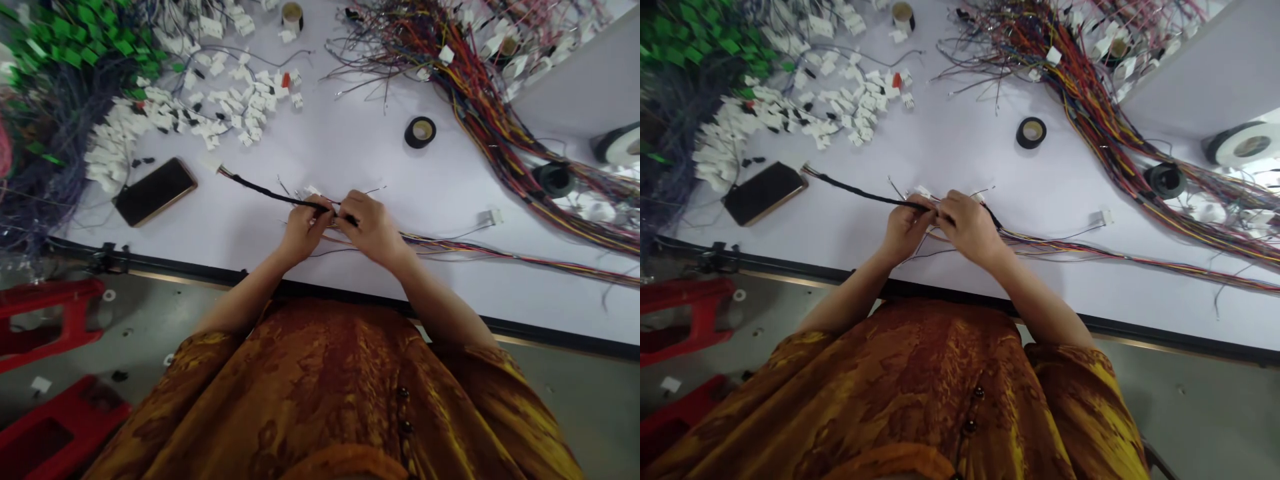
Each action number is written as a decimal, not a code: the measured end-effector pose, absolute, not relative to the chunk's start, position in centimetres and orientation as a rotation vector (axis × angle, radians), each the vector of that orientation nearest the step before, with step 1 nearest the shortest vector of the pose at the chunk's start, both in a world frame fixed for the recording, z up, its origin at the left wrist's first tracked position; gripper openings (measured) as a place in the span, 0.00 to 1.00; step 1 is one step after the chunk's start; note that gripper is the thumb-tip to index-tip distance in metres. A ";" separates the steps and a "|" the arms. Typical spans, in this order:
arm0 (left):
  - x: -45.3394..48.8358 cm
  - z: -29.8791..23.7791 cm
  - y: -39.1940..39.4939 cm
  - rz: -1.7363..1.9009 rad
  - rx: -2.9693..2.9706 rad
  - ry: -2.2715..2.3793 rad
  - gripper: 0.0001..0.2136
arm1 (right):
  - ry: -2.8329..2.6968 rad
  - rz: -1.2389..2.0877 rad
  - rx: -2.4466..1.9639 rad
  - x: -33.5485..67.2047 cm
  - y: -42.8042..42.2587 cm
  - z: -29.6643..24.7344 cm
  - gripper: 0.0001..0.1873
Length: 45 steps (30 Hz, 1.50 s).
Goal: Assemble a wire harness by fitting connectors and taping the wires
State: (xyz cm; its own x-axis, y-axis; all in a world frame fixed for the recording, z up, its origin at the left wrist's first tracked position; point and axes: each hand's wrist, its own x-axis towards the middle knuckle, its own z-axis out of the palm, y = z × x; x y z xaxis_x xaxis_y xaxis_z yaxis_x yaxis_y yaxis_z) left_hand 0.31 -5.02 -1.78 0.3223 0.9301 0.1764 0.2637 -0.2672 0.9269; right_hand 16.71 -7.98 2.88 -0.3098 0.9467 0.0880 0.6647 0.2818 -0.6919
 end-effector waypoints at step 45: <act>-4.3 -0.1 -0.4 0.801 2.308 1.140 0.16 | -1.307 1.335 -1.550 19.9 0.5 0.6 0.05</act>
State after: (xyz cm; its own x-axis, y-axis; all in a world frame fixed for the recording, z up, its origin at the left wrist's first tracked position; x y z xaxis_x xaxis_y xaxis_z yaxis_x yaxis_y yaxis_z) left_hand -4.35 -0.38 -0.15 0.4922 0.8166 0.3014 0.5606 -0.5622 0.6080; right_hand 19.86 0.51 0.56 -0.0402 0.9637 -0.2641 0.2432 -0.2469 -0.9380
